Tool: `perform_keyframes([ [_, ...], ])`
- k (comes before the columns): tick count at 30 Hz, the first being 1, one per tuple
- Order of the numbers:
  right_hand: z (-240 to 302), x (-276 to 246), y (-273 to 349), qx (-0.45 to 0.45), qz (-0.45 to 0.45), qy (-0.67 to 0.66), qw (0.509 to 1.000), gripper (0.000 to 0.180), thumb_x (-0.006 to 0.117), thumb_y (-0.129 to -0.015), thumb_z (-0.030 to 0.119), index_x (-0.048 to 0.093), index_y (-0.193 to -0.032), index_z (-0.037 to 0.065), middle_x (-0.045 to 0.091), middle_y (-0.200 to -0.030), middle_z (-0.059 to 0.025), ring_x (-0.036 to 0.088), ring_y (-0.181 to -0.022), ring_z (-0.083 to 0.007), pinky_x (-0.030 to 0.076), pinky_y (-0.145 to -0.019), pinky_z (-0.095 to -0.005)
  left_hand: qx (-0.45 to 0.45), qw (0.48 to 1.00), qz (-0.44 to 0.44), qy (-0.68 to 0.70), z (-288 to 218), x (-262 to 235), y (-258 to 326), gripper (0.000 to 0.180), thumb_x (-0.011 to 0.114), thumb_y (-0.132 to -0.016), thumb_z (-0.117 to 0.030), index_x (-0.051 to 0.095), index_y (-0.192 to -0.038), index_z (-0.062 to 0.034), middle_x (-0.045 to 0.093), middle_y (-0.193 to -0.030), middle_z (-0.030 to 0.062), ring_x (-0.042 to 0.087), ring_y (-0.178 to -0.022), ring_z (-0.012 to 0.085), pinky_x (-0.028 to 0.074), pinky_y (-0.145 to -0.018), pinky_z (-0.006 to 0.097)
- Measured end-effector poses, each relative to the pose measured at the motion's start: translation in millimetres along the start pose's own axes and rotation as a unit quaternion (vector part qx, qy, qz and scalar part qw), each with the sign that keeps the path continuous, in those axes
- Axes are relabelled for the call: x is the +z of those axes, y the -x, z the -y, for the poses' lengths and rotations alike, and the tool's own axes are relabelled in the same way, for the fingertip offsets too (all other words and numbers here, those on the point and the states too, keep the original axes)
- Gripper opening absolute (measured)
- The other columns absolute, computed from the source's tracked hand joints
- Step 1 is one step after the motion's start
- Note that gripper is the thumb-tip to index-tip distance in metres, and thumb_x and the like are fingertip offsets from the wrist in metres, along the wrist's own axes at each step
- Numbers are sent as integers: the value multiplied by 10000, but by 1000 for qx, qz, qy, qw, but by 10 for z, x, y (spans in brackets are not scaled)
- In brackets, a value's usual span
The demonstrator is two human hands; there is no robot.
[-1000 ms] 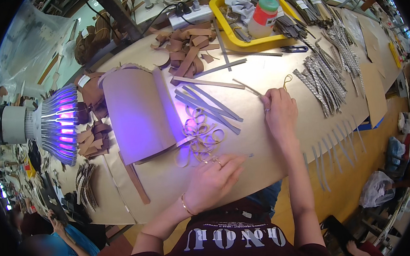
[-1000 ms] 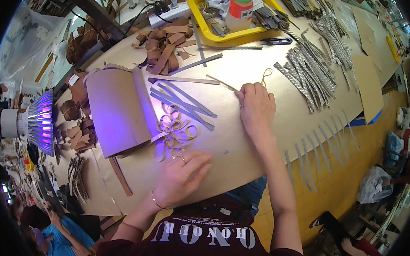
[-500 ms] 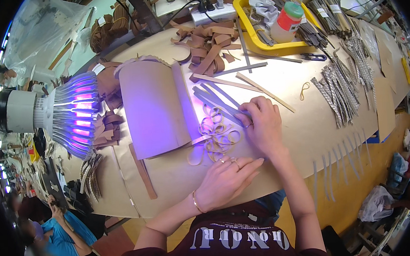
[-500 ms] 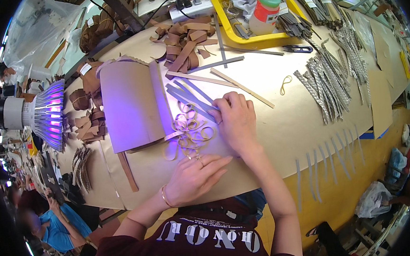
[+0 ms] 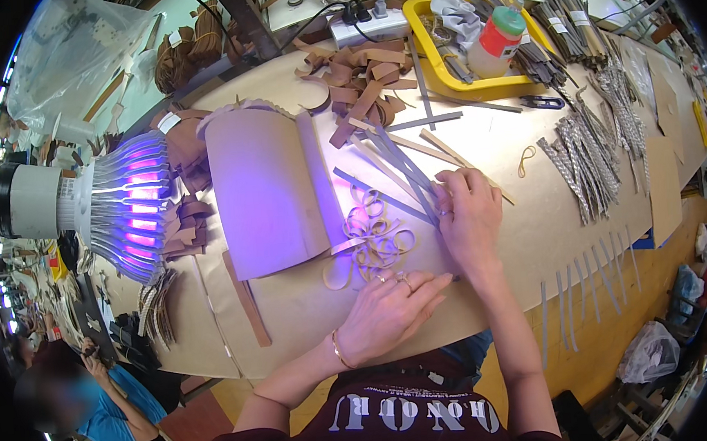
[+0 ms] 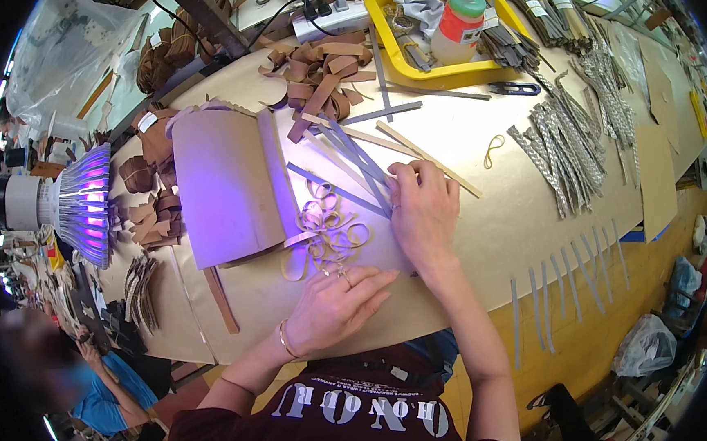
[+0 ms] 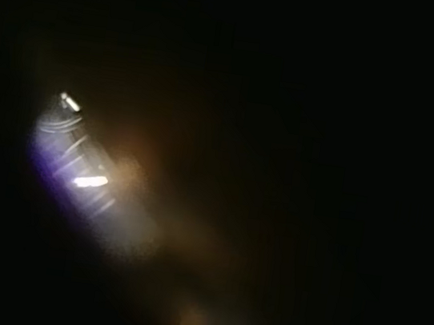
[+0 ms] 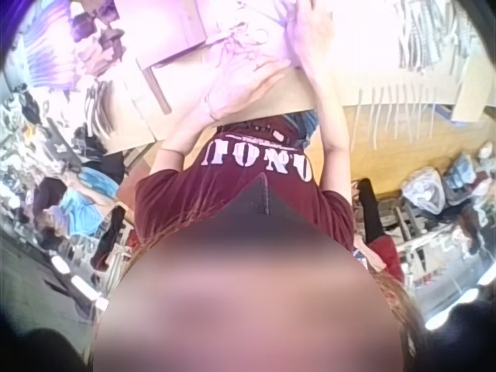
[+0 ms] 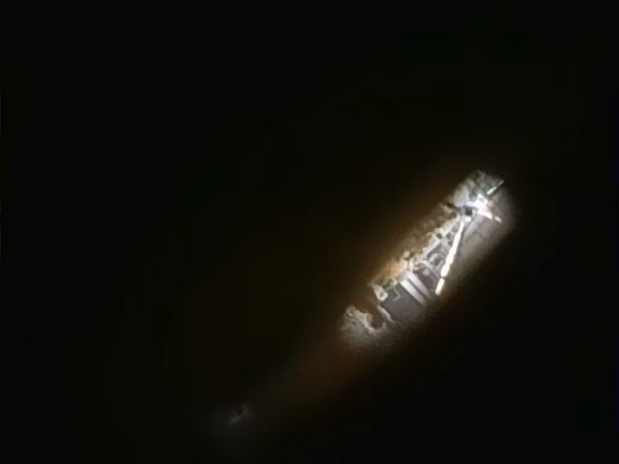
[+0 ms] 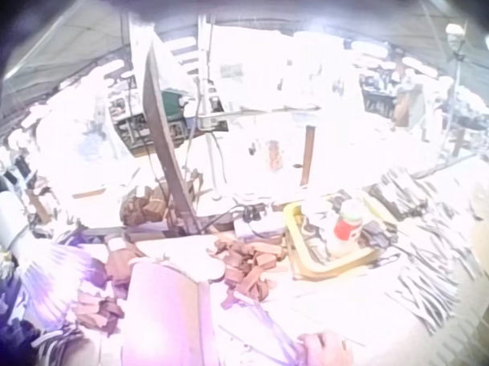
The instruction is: The person repeatedly picks up thin strips and rubber bands from a workbench, wraps the bands around the strips, and places the finished items on the table. The person also moves a bundle of finished cords into a yellow tray.
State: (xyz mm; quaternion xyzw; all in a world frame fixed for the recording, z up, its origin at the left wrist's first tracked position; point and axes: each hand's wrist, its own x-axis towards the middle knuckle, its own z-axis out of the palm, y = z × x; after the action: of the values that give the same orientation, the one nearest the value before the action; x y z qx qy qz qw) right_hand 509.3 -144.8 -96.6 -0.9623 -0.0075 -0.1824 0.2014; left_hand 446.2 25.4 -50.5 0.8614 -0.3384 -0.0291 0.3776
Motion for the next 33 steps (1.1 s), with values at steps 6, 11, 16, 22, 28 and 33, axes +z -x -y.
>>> perform_keyframes([
  [6,93,-35,86,-63,80,-59,993,205,732,-825,236,668,-980,119,572,-972,-51,552,-906,-229,389,-786,-364,-10,1000,7,10,8,-2,-3,361,740,-813,-136,665,-1164,-94,655,-1032,56,648,-849,228,501,-747,340],
  [11,98,72,119,-49,119,-45,991,190,720,-819,217,650,-956,105,549,-1037,-65,528,-1000,-235,380,-831,-395,-50,997,-28,-58,160,63,-28,347,681,-864,-183,634,-1194,-87,603,-1199,94,567,-1144,273,419,-966,435],
  [16,122,8,117,-10,55,-73,996,172,743,-801,204,650,-920,121,565,-1010,-46,535,-983,-223,365,-830,-389,-89,991,-21,-97,317,-21,3,401,694,-856,-182,606,-1233,-76,563,-1323,108,478,-1285,297,349,-1038,468],
  [22,-36,-309,269,-154,-191,-26,969,220,769,-734,120,676,-930,159,602,-960,7,581,-872,-179,334,-828,-348,-193,915,-237,265,114,-131,-48,428,737,-801,-31,631,-1214,-71,651,-1206,117,635,-1073,280,478,-939,392],
  [28,-240,-297,373,-197,-233,-33,952,328,776,-695,59,662,-987,157,610,-993,-22,598,-828,-166,379,-763,-331,45,969,-201,136,52,-297,-80,276,756,-753,41,720,-1015,-41,695,-1110,96,691,-952,212,543,-927,355],
  [33,-298,-285,384,-157,-250,-177,939,384,781,-683,-43,644,-1005,115,612,-1028,-85,621,-787,-183,496,-616,-283,109,977,-130,125,-52,-251,-60,266,761,-745,42,726,-986,-64,713,-1051,69,697,-955,201,541,-968,377],
])
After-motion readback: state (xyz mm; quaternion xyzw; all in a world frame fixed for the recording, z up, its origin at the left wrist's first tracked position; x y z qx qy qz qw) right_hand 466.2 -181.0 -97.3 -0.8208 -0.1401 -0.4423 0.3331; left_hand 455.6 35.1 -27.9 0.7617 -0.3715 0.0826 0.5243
